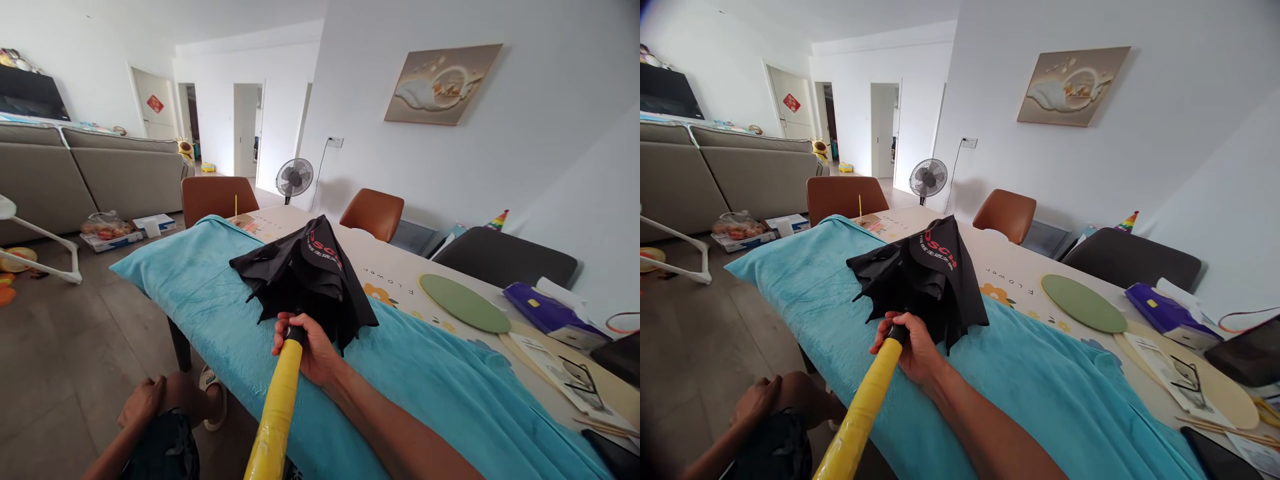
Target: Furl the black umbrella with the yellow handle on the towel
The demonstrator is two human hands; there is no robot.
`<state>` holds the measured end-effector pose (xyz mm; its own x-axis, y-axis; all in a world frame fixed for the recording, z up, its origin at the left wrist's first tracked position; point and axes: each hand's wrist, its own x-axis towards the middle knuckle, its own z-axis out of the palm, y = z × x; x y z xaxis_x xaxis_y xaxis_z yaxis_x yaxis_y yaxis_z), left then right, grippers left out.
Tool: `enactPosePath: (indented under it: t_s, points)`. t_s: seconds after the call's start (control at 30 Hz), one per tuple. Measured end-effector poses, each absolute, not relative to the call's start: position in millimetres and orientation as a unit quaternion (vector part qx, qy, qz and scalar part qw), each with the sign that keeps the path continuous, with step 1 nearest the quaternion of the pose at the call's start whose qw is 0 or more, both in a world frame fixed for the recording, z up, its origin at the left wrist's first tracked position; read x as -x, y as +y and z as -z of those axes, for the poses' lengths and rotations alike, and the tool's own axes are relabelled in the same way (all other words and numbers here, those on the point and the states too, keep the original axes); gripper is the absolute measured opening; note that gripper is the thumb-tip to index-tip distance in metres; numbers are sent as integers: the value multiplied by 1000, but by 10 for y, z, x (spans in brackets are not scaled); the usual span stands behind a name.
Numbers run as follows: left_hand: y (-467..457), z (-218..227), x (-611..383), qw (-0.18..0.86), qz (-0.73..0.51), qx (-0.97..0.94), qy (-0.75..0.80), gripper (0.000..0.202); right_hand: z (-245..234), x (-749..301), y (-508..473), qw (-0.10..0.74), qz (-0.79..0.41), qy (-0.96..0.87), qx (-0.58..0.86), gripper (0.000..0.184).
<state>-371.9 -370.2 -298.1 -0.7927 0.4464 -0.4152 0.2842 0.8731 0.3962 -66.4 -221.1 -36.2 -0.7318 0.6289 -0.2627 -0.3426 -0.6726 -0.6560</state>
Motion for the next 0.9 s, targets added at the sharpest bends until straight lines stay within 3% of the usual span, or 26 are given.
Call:
enactPosePath:
  t_s: [0.17, 0.5, 0.57, 0.73, 0.9]
  points:
    - [-3746, 2946, 3750, 301, -181, -198, 915, 48, 357, 661, -2219, 278, -882, -296, 237, 16]
    - [-3936, 2586, 3246, 273, -214, -299, 889, 41, 367, 661, -2220, 277, -883, -305, 223, 15]
    - [-3875, 2275, 3080, 243, -262, -318, 878, 39, 380, 658, -2216, 278, -885, -300, 222, 16]
    - [-3548, 1044, 2703, 14, -470, -363, 804, 29, 383, 660, -2213, 276, -887, -293, 226, 13]
    - [-2920, 162, 2496, 42, -502, -492, 710, 31, 342, 657, -2231, 269, -891, -280, 233, 13]
